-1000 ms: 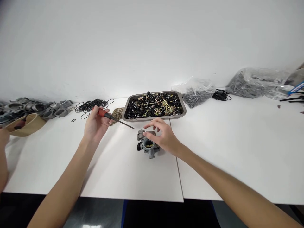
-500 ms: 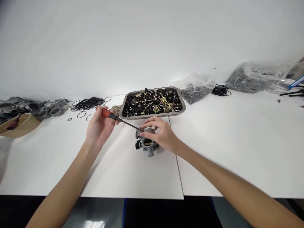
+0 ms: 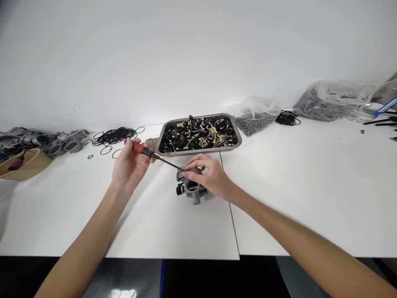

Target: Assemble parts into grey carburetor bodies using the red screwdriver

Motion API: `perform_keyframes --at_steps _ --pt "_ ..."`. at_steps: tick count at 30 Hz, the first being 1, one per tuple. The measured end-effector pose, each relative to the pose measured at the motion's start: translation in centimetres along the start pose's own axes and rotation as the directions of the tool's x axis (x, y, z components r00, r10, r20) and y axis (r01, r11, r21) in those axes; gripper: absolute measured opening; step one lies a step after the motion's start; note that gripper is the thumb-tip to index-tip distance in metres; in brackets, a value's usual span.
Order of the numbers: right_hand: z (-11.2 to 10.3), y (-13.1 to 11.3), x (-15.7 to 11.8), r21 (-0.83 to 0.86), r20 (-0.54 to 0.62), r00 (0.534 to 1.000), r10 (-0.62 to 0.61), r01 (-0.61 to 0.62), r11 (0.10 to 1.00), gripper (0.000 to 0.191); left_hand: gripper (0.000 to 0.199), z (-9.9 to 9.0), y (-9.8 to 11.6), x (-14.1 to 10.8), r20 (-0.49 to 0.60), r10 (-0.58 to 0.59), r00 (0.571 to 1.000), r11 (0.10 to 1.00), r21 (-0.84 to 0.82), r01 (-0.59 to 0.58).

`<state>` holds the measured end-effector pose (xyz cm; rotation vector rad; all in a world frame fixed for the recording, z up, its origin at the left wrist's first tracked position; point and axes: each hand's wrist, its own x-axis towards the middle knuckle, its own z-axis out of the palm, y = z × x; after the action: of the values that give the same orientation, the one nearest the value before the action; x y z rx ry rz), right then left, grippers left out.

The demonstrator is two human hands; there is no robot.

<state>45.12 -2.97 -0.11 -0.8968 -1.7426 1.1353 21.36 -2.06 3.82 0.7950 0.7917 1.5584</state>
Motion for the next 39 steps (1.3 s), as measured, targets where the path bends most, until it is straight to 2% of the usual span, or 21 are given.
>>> perform_keyframes --at_steps 8,14,22,31,39 --pt "0.01 -0.05 -0.05 0.015 0.01 1.0 -0.003 0.003 1.0 0.008 0.023 0.01 0.03 0.0 0.008 0.01 1.0 1.0 0.007 -0.01" --pt "-0.07 -0.06 -0.07 -0.035 0.009 1.0 -0.028 0.029 0.999 0.005 0.023 0.29 0.25 -0.25 0.022 0.045 0.999 0.998 0.039 -0.046" --pt "-0.35 -0.17 -0.29 -0.137 0.013 0.992 -0.127 0.128 0.982 0.002 0.022 0.39 0.19 -0.34 0.033 0.073 0.997 0.995 0.059 -0.075" --pt "-0.44 -0.37 -0.31 -0.179 0.029 0.984 -0.179 0.181 0.967 0.003 0.023 0.56 0.25 -0.52 0.028 0.089 0.996 0.993 0.071 -0.091" --pt "-0.6 -0.27 -0.33 -0.242 0.016 0.958 -0.288 0.283 0.928 0.006 0.022 0.65 0.19 -0.7 0.065 0.127 0.99 0.99 0.058 -0.131"
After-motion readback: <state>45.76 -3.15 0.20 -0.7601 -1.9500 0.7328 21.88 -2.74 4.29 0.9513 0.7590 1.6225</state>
